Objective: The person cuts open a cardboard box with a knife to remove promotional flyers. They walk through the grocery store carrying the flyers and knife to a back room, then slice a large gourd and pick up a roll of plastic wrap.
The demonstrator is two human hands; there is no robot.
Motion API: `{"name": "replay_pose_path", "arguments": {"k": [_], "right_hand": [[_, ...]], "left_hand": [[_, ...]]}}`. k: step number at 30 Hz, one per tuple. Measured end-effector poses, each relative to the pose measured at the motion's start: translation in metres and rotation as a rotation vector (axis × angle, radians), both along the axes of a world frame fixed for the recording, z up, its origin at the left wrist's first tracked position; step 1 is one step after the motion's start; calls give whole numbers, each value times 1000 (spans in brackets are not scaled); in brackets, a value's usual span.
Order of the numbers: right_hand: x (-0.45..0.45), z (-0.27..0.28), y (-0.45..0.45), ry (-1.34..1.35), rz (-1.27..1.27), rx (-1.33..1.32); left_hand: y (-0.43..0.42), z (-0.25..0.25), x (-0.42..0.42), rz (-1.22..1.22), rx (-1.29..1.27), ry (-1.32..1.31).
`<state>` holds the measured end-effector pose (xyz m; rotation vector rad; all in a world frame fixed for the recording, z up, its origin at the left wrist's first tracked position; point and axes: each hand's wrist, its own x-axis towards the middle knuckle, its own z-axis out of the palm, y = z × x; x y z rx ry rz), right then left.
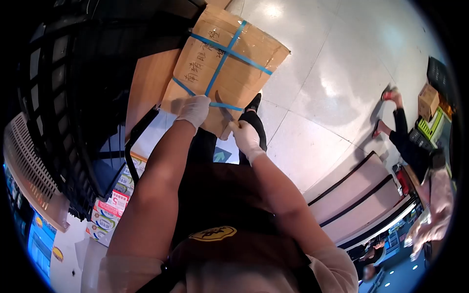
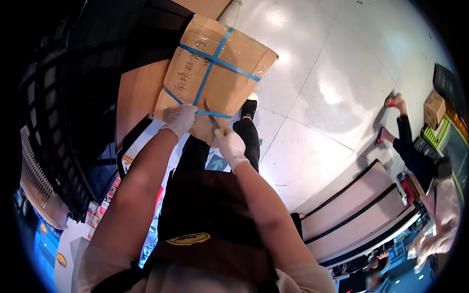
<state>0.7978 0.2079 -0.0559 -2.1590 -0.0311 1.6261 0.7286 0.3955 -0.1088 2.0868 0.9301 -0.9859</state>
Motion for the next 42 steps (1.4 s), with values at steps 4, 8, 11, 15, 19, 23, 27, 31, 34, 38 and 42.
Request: {"name": "replay_pose_path", "arguments": {"k": [4, 8, 11, 15, 19, 23, 27, 31, 34, 38, 42], "right_hand": [[31, -3, -30, -178, -644, 127], [70, 32, -17, -88, -281, 253], [53, 27, -27, 97, -430, 191], [67, 25, -36, 190, -571, 81], [87, -9, -40, 231, -485, 18], [85, -7, -49, 239, -465, 82], [83, -18, -30, 254, -417, 89], [100, -35, 8, 24, -417, 192], [111, -38, 7, -197, -235, 90], [117, -22, -4, -219, -138, 42], [131, -34, 13, -294, -54, 33]], "left_hand": [[26, 14, -38, -467, 49, -98], [81, 58, -91, -380, 201, 370], [82, 65, -18, -276, 221, -50], [45, 58, 124, -265, 207, -496], [18, -8, 181, -175, 176, -405], [9, 9, 202, -487, 181, -30], [21, 7, 195, -673, 155, 162], [28, 26, 182, -431, 141, 103], [29, 28, 178, -332, 127, 51], [35, 42, 179, -240, 53, 18], [37, 33, 175, -166, -8, -10]]}}
